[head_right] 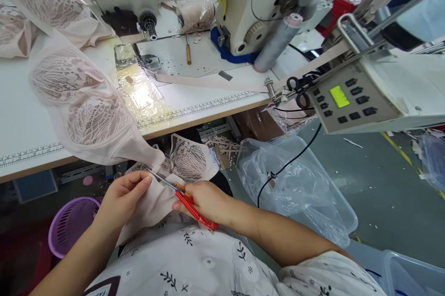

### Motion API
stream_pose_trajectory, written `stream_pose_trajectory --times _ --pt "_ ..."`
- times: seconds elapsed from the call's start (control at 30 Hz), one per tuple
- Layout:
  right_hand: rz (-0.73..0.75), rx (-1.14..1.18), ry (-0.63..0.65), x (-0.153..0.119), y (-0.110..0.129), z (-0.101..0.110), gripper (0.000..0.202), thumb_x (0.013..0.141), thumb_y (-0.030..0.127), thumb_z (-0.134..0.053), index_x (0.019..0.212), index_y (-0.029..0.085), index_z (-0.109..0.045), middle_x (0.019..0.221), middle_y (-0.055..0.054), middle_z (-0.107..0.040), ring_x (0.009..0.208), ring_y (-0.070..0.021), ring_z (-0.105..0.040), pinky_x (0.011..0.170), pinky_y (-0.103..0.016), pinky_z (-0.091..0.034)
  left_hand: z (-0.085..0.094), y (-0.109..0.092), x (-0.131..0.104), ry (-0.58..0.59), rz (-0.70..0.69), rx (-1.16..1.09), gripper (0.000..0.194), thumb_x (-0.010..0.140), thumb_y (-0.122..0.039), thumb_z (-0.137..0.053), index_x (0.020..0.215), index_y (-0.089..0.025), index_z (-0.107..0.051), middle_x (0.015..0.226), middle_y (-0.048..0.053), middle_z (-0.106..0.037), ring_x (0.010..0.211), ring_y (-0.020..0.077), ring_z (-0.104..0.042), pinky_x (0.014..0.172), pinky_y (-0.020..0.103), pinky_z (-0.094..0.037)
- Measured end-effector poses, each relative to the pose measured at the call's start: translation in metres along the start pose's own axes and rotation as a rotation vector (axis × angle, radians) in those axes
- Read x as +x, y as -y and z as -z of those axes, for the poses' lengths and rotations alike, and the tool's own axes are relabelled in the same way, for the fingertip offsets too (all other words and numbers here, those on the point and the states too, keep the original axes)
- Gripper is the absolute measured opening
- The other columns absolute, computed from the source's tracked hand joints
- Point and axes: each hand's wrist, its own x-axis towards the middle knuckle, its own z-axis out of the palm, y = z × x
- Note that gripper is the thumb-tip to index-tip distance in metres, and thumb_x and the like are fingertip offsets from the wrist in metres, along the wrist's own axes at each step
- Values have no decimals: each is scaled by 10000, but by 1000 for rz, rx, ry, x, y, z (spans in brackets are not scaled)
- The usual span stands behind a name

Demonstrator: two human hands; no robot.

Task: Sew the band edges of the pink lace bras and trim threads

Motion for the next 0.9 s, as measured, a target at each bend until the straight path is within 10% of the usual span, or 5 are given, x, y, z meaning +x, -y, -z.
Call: stream_pose_trajectory --times 0.37,0.7,0.9 --pt "107 152 -328 2 25 43 538 696 683 -611 637 209 -362 611 42 -405 564 -107 -372 521 -230 -303 -5 0 -17 7 -143 33 435 845 -349 -601 1243 -202 -508 612 -44 -571 502 101 -444 492 213 -350" --pt "211 439 -38 19 34 29 188 714 314 -619 700 184 -485 606 52 -440 531 -86 -373 489 -213 -329 -9 2 -19 198 -353 158 478 895 -272 -517 1344 -203 -367 636 -52 -576 495 111 -491 550 231 -404" --pt "333 164 -292 15 32 33 218 665 239 -548 607 209 -340 595 37 -386 571 -111 -370 541 -244 -322 8 0 -16 264 -425 431 408 893 -218 -446 1298 -178 -420 791 26 -686 630 156 -604 613 245 -437"
